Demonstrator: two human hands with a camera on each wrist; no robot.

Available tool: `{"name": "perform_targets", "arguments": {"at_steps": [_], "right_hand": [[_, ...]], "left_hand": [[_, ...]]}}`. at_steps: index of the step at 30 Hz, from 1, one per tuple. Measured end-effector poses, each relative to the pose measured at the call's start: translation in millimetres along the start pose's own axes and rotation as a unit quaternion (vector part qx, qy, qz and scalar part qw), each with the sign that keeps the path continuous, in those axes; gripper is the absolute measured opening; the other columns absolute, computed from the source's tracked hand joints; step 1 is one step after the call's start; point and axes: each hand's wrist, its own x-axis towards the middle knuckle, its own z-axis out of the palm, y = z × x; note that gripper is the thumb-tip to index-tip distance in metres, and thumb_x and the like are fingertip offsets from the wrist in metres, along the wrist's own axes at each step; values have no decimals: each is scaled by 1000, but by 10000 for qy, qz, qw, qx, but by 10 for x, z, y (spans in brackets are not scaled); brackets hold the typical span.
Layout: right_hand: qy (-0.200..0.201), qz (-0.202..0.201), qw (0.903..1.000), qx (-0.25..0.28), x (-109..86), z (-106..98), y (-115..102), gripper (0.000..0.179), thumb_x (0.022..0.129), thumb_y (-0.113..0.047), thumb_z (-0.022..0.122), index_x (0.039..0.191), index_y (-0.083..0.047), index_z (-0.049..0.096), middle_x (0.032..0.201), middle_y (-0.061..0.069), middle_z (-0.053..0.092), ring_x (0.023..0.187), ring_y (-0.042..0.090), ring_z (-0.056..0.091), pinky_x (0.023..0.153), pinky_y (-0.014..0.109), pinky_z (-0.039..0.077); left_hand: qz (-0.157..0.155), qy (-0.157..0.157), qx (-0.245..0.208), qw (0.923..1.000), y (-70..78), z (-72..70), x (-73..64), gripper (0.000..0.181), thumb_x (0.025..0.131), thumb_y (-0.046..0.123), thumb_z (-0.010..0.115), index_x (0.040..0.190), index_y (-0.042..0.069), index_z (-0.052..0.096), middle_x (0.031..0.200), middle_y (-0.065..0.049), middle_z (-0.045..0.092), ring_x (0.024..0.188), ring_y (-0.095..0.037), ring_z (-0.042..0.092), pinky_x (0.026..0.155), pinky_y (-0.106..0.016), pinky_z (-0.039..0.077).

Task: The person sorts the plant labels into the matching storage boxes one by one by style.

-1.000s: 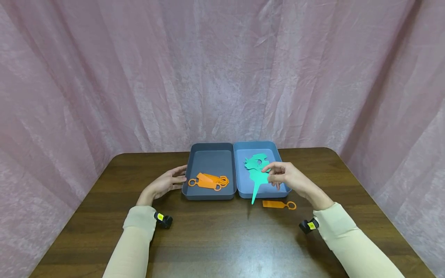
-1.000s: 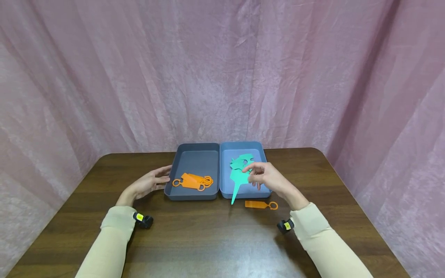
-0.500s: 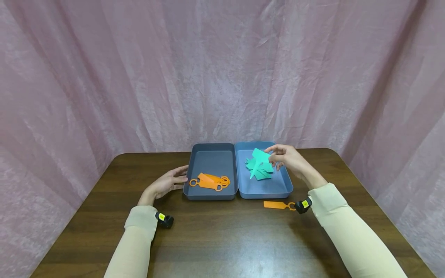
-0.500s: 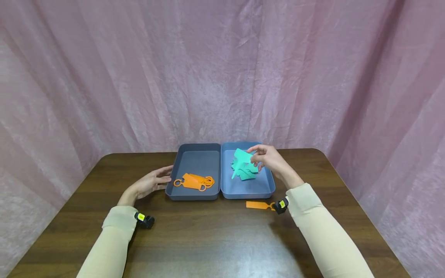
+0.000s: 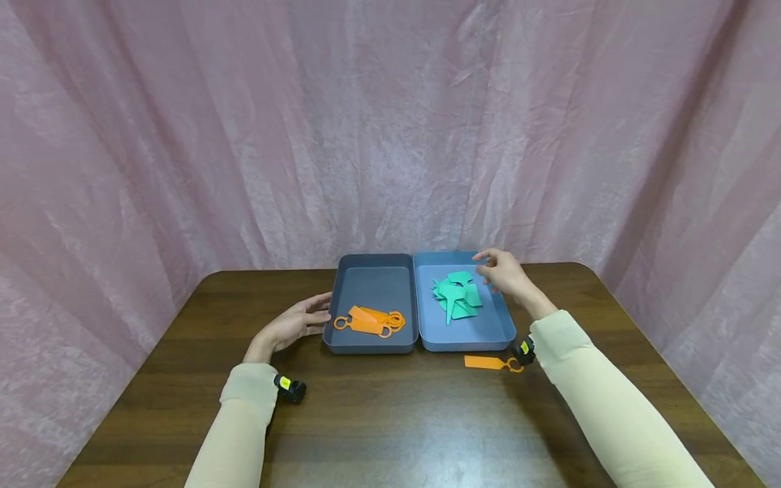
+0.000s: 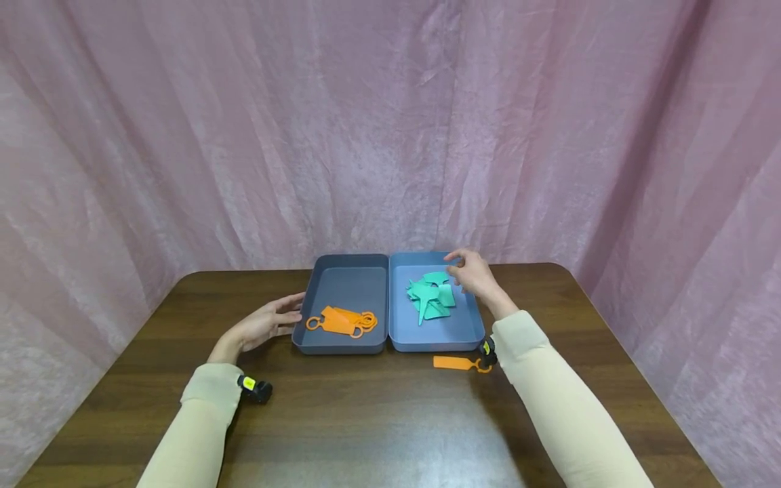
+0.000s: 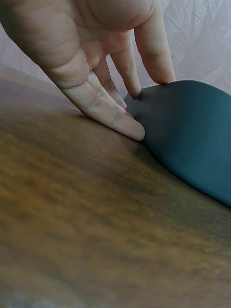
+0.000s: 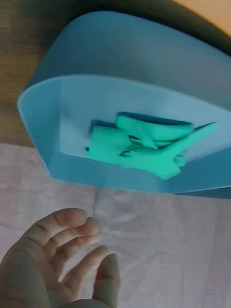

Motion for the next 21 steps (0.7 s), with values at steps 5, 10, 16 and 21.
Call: {"name": "perform_targets", "arguments": {"at_steps": [5,10,16,21], "right_hand": [[-287,-492,9960,-684,-96,32,-58,25,105,-7,56,127,0,67,104,17,67,80,24,63,67,44,58],[-644,-965,9875,-1067,-231,-4,-156,19,105,-9,59,119,-3,71,106,18,68,84,23,64,71,40,57],[-1053,-1306,9784,-1205,-412,-22,-215,19,104,-11,62,119,-7,72,108,10,70,87,19,66,79,41,58],[-1220,-1634,9701,-1317,-543,55,-193,13,102,-6,65,109,-10,75,102,2,72,93,21,67,79,35,56]], "left_hand": [[33,17,-28,10000,36,4,-8,68,109,7,50,167,6,15,170,-22,19,151,-43,30,118,-57,37],[4,39,-31,10000,39,-9,-23,68,109,6,50,167,6,15,170,-22,18,151,-43,30,119,-58,36],[-7,66,-30,10000,21,-21,-20,67,109,6,50,167,6,15,170,-22,19,150,-43,31,119,-58,35],[11,63,-15,10000,27,-22,-23,67,109,6,49,167,5,15,170,-22,18,151,-44,29,119,-59,35]]}}
